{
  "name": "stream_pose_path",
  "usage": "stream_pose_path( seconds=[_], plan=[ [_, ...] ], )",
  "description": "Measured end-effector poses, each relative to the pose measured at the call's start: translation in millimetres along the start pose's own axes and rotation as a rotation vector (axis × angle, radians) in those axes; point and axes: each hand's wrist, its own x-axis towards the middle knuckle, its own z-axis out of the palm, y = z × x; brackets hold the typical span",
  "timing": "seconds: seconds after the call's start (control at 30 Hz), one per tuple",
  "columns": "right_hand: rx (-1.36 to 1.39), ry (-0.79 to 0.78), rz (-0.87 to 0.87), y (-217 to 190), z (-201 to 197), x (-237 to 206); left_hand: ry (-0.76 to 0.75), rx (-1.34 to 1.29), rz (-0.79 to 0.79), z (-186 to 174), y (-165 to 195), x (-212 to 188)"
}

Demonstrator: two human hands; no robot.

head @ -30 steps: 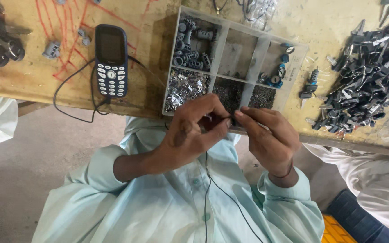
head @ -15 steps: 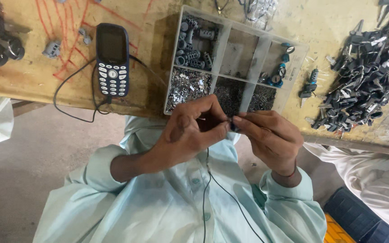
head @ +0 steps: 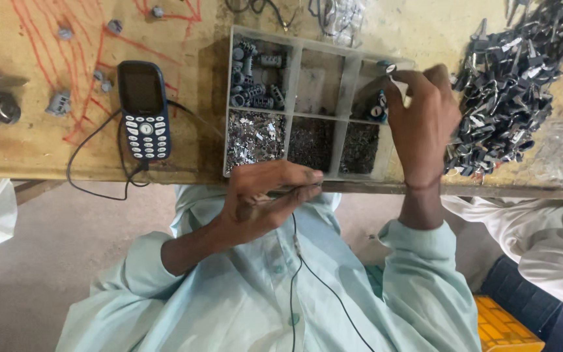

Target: The person sits at a workbench assembling small metal components by hand. They repeatedly pick parts from a compartment organizer box, fit pieces together between their fingers, and place finished assemblies onto the table beside the box.

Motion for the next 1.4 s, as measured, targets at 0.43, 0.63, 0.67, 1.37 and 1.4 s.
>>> stream_pose_path(
  seconds=[0.43,0.63,0.67,1.37,1.4],
  plan=[
    [1.101,-0.173,0.442,37,24,-27,-0.154,0.119,0.122,0,-13,14],
    [0.994,-0.225,0.325,31,18,-25,-0.134,0.133,0.102,2,-12,12],
    [0.934,-0.229,0.279,30,14,-24,-0.137,0.139,0.097,2,-12,12],
    [0.141,-0.336,-0.191,33,7,6,-0.19,0.208,0.078,8,-19,14],
    [0.151,-0.324,-0.209,34,7,7,-0.2,0.2,0.09,9,-18,14]
  ],
)
